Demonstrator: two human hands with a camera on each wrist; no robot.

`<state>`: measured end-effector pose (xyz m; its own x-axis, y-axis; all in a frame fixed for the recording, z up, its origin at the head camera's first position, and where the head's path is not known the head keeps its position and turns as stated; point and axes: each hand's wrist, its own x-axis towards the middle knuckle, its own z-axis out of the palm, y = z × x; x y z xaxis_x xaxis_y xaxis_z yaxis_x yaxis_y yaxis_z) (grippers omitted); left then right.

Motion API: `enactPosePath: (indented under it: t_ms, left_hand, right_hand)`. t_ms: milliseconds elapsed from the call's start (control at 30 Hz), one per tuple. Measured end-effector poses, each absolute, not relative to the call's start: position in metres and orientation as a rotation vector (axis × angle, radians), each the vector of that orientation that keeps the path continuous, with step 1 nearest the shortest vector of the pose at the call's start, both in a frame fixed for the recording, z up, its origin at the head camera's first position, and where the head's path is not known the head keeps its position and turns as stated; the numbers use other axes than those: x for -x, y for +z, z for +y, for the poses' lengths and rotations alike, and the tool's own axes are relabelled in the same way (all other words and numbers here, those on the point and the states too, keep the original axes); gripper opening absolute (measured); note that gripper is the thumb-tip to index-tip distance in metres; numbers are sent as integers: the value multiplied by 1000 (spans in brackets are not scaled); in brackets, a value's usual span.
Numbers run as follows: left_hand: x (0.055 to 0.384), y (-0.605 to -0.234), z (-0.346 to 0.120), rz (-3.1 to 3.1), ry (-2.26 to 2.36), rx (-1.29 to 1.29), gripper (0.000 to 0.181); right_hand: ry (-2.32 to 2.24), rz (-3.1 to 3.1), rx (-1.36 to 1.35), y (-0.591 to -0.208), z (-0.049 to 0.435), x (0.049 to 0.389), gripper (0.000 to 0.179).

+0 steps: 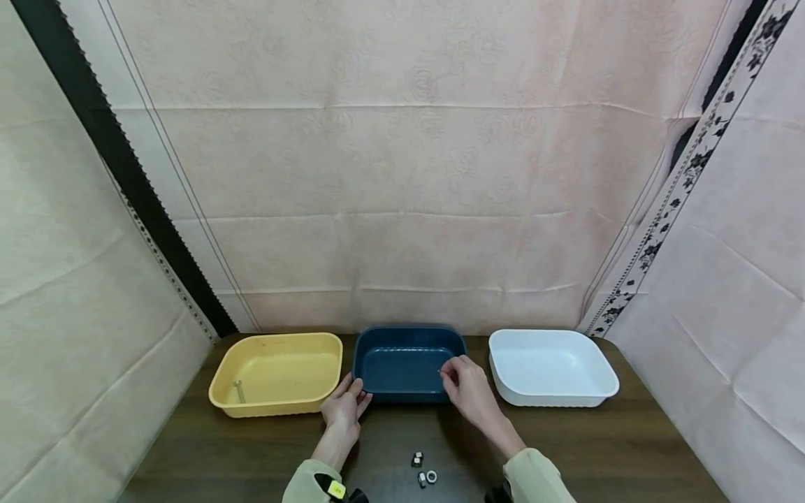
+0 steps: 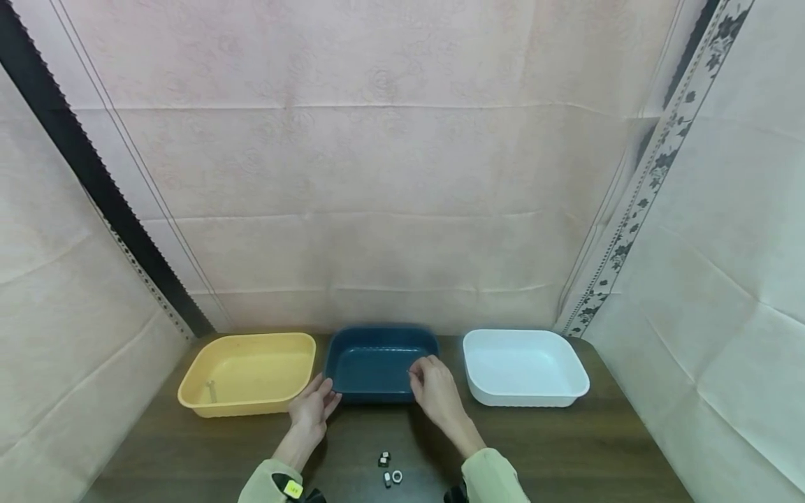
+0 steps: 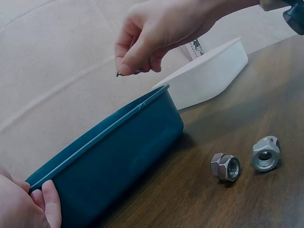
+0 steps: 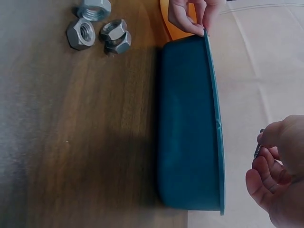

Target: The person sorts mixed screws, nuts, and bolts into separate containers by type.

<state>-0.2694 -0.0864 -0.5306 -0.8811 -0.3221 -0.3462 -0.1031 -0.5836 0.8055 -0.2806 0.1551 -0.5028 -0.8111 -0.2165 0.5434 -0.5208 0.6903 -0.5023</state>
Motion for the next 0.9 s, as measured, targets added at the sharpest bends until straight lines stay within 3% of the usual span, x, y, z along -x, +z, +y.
enactPosePath:
  t_ms: [900]
  left_hand:
    - [269, -533, -86, -1379, -2561, -685, 44]
  right_hand:
    - [730, -2514, -597, -501, 130, 318, 13]
